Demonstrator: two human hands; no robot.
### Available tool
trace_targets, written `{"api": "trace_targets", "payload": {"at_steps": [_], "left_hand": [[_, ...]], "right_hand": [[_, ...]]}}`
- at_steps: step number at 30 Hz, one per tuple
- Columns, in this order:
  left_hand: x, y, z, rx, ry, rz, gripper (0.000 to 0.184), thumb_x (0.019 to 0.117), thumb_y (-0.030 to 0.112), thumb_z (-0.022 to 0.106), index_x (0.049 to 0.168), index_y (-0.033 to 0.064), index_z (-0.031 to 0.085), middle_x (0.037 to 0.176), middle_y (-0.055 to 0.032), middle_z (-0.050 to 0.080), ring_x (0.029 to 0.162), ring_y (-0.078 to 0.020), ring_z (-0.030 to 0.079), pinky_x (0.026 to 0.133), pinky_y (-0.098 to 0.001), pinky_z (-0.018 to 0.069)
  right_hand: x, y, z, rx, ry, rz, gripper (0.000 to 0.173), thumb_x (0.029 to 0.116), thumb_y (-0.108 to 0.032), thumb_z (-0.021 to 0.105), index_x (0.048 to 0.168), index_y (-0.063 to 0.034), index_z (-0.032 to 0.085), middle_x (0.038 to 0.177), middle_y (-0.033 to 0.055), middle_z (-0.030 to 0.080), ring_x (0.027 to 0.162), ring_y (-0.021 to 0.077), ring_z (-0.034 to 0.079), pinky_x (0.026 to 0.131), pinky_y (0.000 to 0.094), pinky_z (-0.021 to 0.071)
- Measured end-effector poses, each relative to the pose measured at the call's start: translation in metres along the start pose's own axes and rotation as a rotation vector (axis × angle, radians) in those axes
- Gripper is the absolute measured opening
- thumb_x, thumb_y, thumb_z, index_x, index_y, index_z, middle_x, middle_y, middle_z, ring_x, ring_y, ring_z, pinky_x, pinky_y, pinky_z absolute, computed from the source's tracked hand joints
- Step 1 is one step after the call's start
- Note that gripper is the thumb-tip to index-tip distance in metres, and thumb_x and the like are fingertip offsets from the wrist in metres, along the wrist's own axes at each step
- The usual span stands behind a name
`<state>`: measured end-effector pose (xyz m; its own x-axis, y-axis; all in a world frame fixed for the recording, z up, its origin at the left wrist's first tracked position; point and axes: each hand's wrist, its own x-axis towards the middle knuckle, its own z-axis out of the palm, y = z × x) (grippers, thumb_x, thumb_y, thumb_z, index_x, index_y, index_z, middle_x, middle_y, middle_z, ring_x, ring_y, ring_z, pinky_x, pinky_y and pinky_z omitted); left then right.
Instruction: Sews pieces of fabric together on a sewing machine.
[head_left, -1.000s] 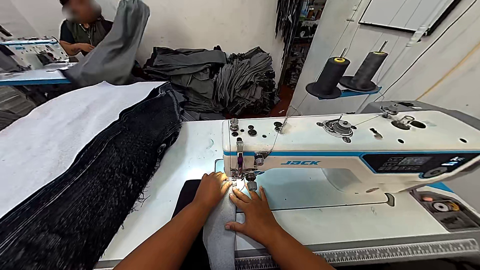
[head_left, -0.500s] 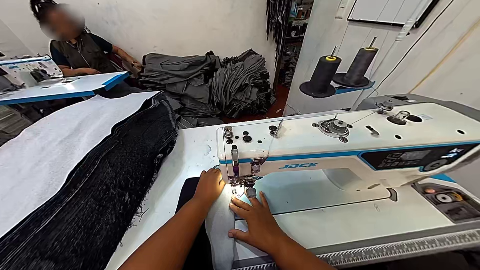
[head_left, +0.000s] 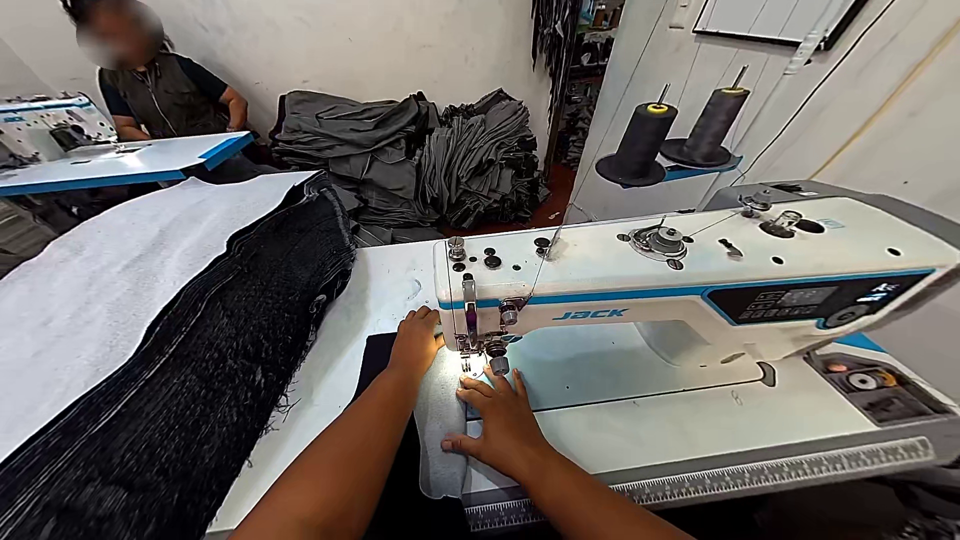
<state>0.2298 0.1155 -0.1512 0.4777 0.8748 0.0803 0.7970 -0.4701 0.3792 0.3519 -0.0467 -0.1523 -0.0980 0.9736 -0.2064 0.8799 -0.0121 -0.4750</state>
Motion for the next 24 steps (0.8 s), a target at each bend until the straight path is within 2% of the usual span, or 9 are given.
{"api": "trace_targets", "payload": {"at_steps": [5, 7, 9, 11, 14, 16, 17, 21, 24], "left_hand": [[-0.032, 0.000, -0.015, 0.062, -0.152, -0.051, 0.052, 0.0984, 0.039, 0.069, 0.132, 0.0005, 0.061, 0.132, -0.0214, 0.061, 0.125, -0.0379, 0.059, 0.107, -0.0516, 0.0463], [-0.051, 0.001, -0.032, -0.020, -0.277, -0.157, 0.055, 0.0983, 0.042, 0.069, 0.131, -0.0007, 0.059, 0.123, -0.0231, 0.065, 0.117, -0.0370, 0.064, 0.104, -0.0521, 0.0491], [-0.071, -0.005, -0.053, -0.247, -0.330, -0.209, 0.041, 0.1007, 0.033, 0.068, 0.115, -0.0060, 0.066, 0.105, -0.0232, 0.068, 0.099, -0.0325, 0.066, 0.094, -0.0489, 0.0514], [-0.094, -0.008, -0.084, -0.565, -0.357, -0.198, 0.026, 0.1037, 0.021, 0.062, 0.113, -0.0037, 0.066, 0.097, -0.0131, 0.068, 0.087, -0.0168, 0.066, 0.085, -0.0364, 0.0548], [-0.126, 0.006, -0.140, -0.789, -0.370, -0.029, 0.026, 0.1009, 0.010, 0.059, 0.125, 0.0017, 0.064, 0.106, -0.0017, 0.072, 0.092, -0.0042, 0.069, 0.087, -0.0264, 0.0585], [-0.139, 0.020, -0.167, -0.723, -0.339, 0.131, 0.024, 0.0986, 0.010, 0.060, 0.121, 0.0031, 0.067, 0.103, 0.0036, 0.073, 0.092, 0.0015, 0.068, 0.088, -0.0211, 0.0573], [-0.143, 0.025, -0.178, -0.678, -0.328, 0.201, 0.022, 0.0981, 0.011, 0.061, 0.117, 0.0034, 0.069, 0.102, 0.0051, 0.073, 0.091, 0.0037, 0.067, 0.087, -0.0191, 0.0566], [-0.154, 0.035, -0.205, -0.506, -0.265, 0.365, 0.020, 0.0972, 0.016, 0.064, 0.112, 0.0039, 0.072, 0.094, 0.0064, 0.072, 0.085, 0.0084, 0.064, 0.080, -0.0127, 0.0528], [-0.158, 0.033, -0.207, -0.457, -0.074, 0.426, 0.022, 0.0890, 0.033, 0.076, 0.085, 0.0127, 0.070, 0.086, 0.0098, 0.063, 0.078, 0.0075, 0.057, 0.068, -0.0097, 0.0471]], "right_hand": [[-0.026, -0.015, 0.019, -0.019, -0.046, -0.064, 0.087, 0.0857, -0.071, 0.065, 0.153, -0.0176, 0.049, 0.167, 0.0021, 0.032, 0.159, 0.0320, 0.012, 0.122, 0.0682, -0.0013], [-0.040, -0.013, 0.032, -0.021, 0.022, -0.163, 0.083, 0.0841, -0.061, 0.073, 0.151, -0.0172, 0.052, 0.165, 0.0043, 0.037, 0.157, 0.0362, 0.018, 0.119, 0.0728, 0.0036], [-0.050, -0.009, 0.046, 0.000, 0.184, -0.291, 0.093, 0.0707, -0.035, 0.090, 0.152, -0.0145, 0.051, 0.162, 0.0122, 0.040, 0.152, 0.0424, 0.031, 0.114, 0.0779, 0.0149], [-0.048, -0.003, 0.050, 0.109, 0.358, -0.431, 0.106, 0.0584, -0.028, 0.096, 0.152, -0.0063, 0.049, 0.159, 0.0231, 0.041, 0.145, 0.0474, 0.041, 0.110, 0.0778, 0.0282], [-0.031, -0.011, 0.024, 0.526, 0.370, -0.564, 0.097, 0.0846, -0.050, 0.075, 0.152, 0.0091, 0.039, 0.157, 0.0249, 0.043, 0.146, 0.0344, 0.043, 0.117, 0.0552, 0.0378], [-0.021, -0.039, -0.003, 0.958, 0.285, -0.594, 0.074, 0.0997, -0.045, 0.059, 0.148, 0.0084, 0.043, 0.148, 0.0131, 0.055, 0.136, 0.0139, 0.054, 0.112, 0.0348, 0.0461], [-0.020, -0.055, -0.016, 1.172, 0.222, -0.604, 0.057, 0.1033, -0.039, 0.055, 0.140, 0.0040, 0.051, 0.133, 0.0037, 0.064, 0.122, 0.0061, 0.061, 0.105, 0.0292, 0.0511], [-0.017, -0.096, -0.041, 1.533, 0.115, -0.677, 0.014, 0.1022, -0.026, 0.061, 0.097, -0.0164, 0.070, 0.089, -0.0108, 0.073, 0.084, -0.0007, 0.069, 0.081, 0.0228, 0.0582], [-0.026, -0.109, -0.041, 1.437, 0.270, -0.732, 0.013, 0.1028, -0.024, 0.061, 0.092, -0.0169, 0.065, 0.083, -0.0141, 0.067, 0.078, -0.0051, 0.064, 0.075, 0.0173, 0.0553]]}}
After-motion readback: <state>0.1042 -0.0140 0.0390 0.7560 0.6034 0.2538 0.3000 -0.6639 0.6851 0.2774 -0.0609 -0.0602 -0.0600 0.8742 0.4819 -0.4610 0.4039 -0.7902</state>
